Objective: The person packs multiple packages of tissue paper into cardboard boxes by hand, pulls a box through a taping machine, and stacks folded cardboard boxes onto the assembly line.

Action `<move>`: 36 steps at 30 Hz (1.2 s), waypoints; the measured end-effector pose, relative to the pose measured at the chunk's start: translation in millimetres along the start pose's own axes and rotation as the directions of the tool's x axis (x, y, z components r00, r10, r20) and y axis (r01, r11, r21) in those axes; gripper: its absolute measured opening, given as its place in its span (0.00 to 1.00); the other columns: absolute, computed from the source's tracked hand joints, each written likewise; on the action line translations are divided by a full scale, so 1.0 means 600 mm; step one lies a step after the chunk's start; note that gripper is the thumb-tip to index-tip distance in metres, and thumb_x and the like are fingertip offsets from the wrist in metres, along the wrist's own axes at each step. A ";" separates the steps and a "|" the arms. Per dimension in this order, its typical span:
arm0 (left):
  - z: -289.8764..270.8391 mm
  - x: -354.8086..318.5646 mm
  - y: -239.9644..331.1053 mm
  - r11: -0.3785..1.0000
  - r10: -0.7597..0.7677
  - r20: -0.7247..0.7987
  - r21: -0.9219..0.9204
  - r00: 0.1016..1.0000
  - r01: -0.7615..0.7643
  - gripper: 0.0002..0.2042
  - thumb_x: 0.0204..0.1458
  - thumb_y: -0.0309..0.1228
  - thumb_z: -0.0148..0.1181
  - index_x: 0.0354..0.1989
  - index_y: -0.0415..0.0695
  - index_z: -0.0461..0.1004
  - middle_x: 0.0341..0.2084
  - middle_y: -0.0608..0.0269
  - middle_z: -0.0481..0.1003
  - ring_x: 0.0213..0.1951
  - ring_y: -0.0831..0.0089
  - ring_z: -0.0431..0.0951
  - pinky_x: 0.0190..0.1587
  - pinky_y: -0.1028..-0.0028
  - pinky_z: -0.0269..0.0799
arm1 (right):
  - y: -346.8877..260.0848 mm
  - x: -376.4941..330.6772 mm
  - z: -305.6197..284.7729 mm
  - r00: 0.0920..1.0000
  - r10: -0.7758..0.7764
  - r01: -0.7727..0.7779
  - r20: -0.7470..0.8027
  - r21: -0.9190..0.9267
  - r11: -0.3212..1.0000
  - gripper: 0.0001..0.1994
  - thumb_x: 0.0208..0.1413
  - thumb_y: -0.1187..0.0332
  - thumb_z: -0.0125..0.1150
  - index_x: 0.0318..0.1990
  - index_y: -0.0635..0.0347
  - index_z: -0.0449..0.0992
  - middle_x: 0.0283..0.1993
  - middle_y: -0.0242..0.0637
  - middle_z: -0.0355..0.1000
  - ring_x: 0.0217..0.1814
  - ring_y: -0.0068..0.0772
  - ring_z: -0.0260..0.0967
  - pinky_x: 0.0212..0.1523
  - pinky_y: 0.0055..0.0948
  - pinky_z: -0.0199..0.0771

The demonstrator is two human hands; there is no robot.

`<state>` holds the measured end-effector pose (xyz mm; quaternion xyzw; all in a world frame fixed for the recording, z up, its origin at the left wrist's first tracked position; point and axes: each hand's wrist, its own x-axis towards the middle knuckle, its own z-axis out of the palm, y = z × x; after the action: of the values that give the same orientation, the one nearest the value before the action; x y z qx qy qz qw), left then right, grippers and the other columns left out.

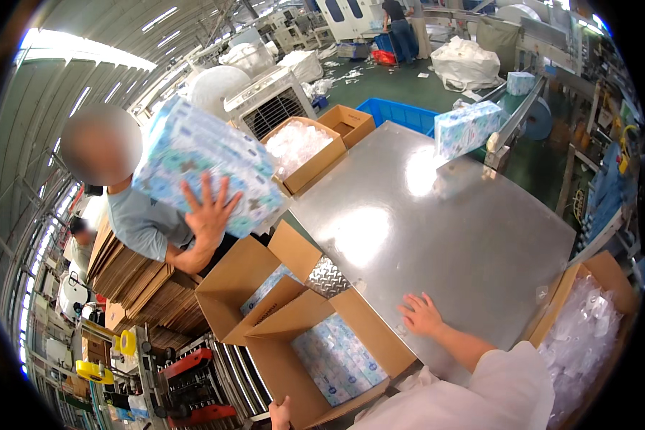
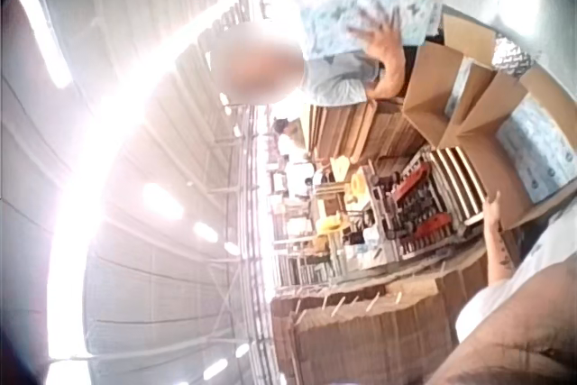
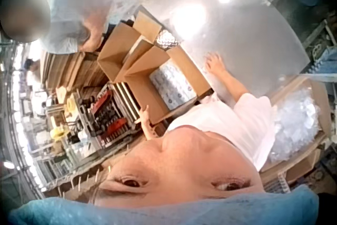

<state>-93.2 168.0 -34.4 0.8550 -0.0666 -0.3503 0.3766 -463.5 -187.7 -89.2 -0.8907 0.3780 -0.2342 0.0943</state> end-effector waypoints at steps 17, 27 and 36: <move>0.029 -0.083 0.096 0.885 0.221 0.003 0.420 0.975 -0.202 0.24 0.53 0.41 0.57 0.51 0.33 0.66 0.44 0.43 0.72 0.47 0.55 0.72 0.47 0.62 0.68 | 0.249 0.411 -0.056 0.899 0.246 -0.304 -0.363 -0.112 0.946 0.25 0.46 0.68 0.55 0.56 0.60 0.63 0.58 0.47 0.58 0.63 0.49 0.51 0.62 0.46 0.49; 0.043 -0.075 0.111 0.818 0.181 -0.101 0.568 0.978 -0.092 0.26 0.52 0.43 0.57 0.51 0.33 0.67 0.44 0.42 0.72 0.47 0.55 0.72 0.48 0.62 0.68 | 0.358 0.529 -0.069 0.917 0.173 -0.324 -0.360 -0.420 0.848 0.32 0.42 0.74 0.57 0.60 0.59 0.60 0.44 0.46 0.69 0.56 0.48 0.56 0.57 0.42 0.55; 0.067 -0.106 0.108 0.877 0.349 -0.192 0.412 0.917 -0.247 0.27 0.51 0.40 0.58 0.53 0.32 0.64 0.44 0.37 0.71 0.49 0.48 0.71 0.50 0.62 0.68 | 0.332 0.522 -0.119 0.974 0.165 -0.224 -0.154 -0.586 0.778 0.08 0.49 0.68 0.52 0.33 0.49 0.78 0.35 0.33 0.72 0.49 0.36 0.62 0.48 0.39 0.56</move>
<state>-157.2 122.2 26.1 0.9291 -0.2151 -0.1527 0.2590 -434.7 -550.5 12.5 -0.8187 0.5265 -0.1331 -0.1866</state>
